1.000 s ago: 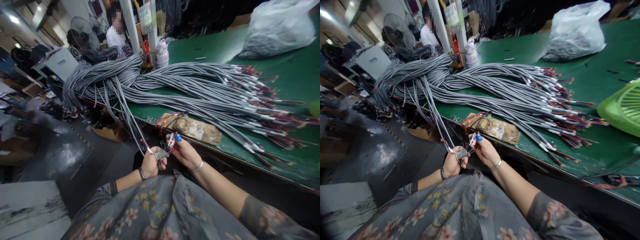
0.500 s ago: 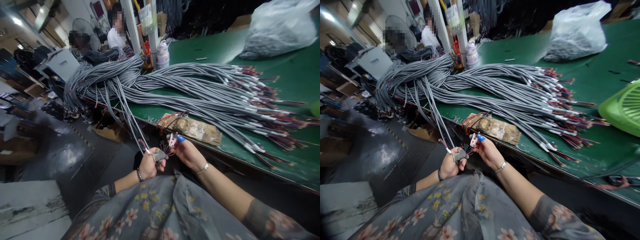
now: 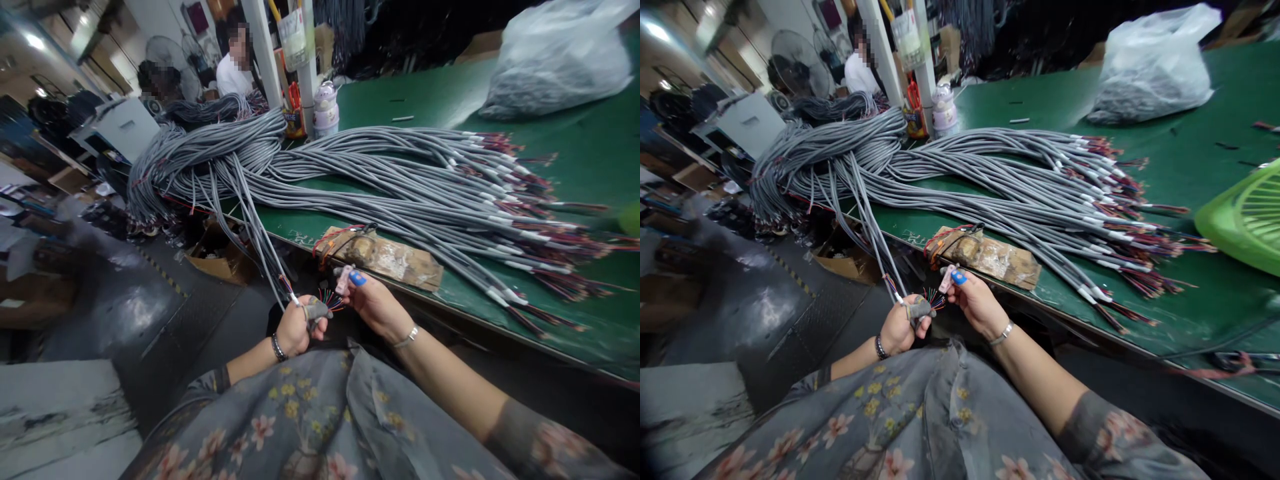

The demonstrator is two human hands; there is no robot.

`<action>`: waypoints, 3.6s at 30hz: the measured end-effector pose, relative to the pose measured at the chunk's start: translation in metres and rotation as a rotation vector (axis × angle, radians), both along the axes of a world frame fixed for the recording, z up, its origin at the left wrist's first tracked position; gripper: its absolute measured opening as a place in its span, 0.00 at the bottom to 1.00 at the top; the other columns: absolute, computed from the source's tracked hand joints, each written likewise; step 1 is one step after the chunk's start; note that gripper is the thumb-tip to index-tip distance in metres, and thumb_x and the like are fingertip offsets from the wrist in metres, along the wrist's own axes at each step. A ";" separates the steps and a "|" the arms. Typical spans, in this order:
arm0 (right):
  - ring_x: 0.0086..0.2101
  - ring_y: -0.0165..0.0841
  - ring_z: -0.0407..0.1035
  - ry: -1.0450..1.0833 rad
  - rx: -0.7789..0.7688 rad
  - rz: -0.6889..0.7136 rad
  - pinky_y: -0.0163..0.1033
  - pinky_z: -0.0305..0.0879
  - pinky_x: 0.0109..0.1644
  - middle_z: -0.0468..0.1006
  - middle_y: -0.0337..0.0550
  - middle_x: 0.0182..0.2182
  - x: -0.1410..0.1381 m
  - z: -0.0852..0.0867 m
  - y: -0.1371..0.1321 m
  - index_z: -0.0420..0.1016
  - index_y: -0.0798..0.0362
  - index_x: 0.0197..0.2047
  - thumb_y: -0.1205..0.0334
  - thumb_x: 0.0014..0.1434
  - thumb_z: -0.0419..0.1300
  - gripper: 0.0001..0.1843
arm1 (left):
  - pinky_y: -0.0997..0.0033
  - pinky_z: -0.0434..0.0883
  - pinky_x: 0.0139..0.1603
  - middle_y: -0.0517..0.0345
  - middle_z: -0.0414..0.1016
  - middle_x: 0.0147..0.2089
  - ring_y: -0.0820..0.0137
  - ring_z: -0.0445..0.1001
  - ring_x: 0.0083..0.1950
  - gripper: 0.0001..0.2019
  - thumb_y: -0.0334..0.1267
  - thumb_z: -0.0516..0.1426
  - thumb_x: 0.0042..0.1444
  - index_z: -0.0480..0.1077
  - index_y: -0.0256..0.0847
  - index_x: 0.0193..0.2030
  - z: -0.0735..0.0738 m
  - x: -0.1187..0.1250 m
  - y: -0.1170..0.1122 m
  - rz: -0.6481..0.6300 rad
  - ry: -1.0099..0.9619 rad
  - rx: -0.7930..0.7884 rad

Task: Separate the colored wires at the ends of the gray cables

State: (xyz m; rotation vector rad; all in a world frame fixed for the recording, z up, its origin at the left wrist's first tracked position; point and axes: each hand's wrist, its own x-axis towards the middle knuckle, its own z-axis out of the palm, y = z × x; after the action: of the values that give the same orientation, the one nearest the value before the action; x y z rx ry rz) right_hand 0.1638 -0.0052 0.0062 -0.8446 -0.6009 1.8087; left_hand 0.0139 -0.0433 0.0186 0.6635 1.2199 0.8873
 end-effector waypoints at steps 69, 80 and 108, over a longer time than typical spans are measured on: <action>0.22 0.25 0.59 -0.312 0.023 0.268 0.34 0.58 0.27 0.69 0.34 0.22 0.008 -0.002 -0.027 0.72 0.53 0.30 0.40 0.36 0.71 0.27 | 0.80 0.55 0.14 0.62 0.68 0.15 0.79 0.61 0.13 0.17 0.48 0.63 0.38 0.63 0.39 0.21 -0.009 0.002 -0.005 -0.031 0.107 0.079; 0.23 0.31 0.67 -0.427 0.184 0.288 0.38 0.65 0.31 0.75 0.39 0.21 -0.001 0.001 -0.027 0.73 0.53 0.24 0.46 0.38 0.71 0.20 | 0.77 0.61 0.17 0.60 0.69 0.16 0.75 0.66 0.15 0.16 0.46 0.65 0.39 0.63 0.38 0.22 -0.008 -0.003 -0.004 -0.388 0.161 0.093; 0.24 0.30 0.64 -0.419 0.138 0.200 0.38 0.63 0.31 0.73 0.38 0.21 -0.004 -0.004 -0.026 0.72 0.52 0.25 0.42 0.39 0.69 0.22 | 0.78 0.55 0.16 0.58 0.70 0.16 0.77 0.65 0.15 0.17 0.49 0.64 0.38 0.65 0.38 0.19 -0.008 0.003 -0.006 -0.158 0.166 0.092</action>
State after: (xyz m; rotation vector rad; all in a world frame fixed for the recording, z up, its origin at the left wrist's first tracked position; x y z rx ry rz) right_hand 0.1599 -0.0311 0.0024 -1.1089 -1.0992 1.7496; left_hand 0.0169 -0.0488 0.0106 0.9094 1.2599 0.7719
